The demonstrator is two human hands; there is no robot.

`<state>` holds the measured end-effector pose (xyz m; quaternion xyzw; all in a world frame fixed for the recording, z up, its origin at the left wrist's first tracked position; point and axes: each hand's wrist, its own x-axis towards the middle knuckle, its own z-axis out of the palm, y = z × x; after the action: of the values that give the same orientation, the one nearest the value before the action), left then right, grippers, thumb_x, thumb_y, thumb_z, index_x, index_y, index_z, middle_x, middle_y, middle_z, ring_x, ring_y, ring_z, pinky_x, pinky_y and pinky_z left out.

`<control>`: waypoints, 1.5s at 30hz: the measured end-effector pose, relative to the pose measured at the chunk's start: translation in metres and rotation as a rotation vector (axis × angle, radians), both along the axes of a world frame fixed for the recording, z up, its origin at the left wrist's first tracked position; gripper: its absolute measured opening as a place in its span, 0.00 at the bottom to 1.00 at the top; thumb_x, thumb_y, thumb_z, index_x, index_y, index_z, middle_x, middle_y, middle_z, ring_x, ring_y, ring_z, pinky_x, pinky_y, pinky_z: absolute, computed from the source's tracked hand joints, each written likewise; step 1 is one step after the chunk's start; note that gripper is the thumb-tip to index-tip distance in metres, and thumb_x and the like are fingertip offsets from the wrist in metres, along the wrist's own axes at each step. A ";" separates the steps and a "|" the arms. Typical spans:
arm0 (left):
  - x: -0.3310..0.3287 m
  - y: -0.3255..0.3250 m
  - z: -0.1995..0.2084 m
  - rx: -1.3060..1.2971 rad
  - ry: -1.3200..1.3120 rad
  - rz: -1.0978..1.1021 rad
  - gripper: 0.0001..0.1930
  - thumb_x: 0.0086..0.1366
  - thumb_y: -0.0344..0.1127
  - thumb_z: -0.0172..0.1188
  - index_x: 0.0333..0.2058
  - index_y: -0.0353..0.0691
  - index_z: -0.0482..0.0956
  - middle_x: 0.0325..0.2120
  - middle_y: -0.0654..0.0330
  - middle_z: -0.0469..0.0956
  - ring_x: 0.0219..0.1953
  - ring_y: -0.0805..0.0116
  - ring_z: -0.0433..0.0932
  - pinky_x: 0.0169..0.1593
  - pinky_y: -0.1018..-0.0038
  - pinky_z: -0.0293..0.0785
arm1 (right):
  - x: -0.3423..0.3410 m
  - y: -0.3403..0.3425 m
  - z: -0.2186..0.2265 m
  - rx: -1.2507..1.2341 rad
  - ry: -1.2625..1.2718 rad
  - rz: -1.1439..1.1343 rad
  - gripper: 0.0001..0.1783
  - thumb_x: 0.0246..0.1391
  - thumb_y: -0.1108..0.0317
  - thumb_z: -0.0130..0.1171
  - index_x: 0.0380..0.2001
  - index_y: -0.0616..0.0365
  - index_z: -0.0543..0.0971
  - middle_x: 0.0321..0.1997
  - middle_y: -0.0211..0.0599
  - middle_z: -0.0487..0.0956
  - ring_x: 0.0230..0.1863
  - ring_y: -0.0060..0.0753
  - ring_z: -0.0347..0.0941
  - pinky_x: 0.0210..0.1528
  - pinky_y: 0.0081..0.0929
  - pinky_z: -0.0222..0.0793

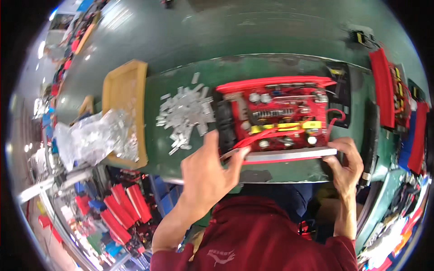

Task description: Assemble electronic components by securing plates and wires into a red housing using an electric screwdriver.

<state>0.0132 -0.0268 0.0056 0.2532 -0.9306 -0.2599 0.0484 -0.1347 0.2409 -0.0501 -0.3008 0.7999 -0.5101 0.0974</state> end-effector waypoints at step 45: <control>0.049 -0.044 -0.013 0.069 0.353 -0.134 0.05 0.66 0.25 0.63 0.39 0.36 0.76 0.35 0.57 0.79 0.28 0.72 0.78 0.27 0.78 0.73 | 0.079 -0.032 0.039 -0.171 0.133 -0.079 0.15 0.48 0.83 0.61 0.42 0.66 0.79 0.34 0.39 0.79 0.34 0.31 0.75 0.41 0.26 0.71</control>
<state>0.0618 -0.0711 -0.0079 0.1427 -0.9130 -0.3346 0.1848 -0.0562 0.2087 -0.0110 -0.3096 0.7694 -0.5587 -0.0019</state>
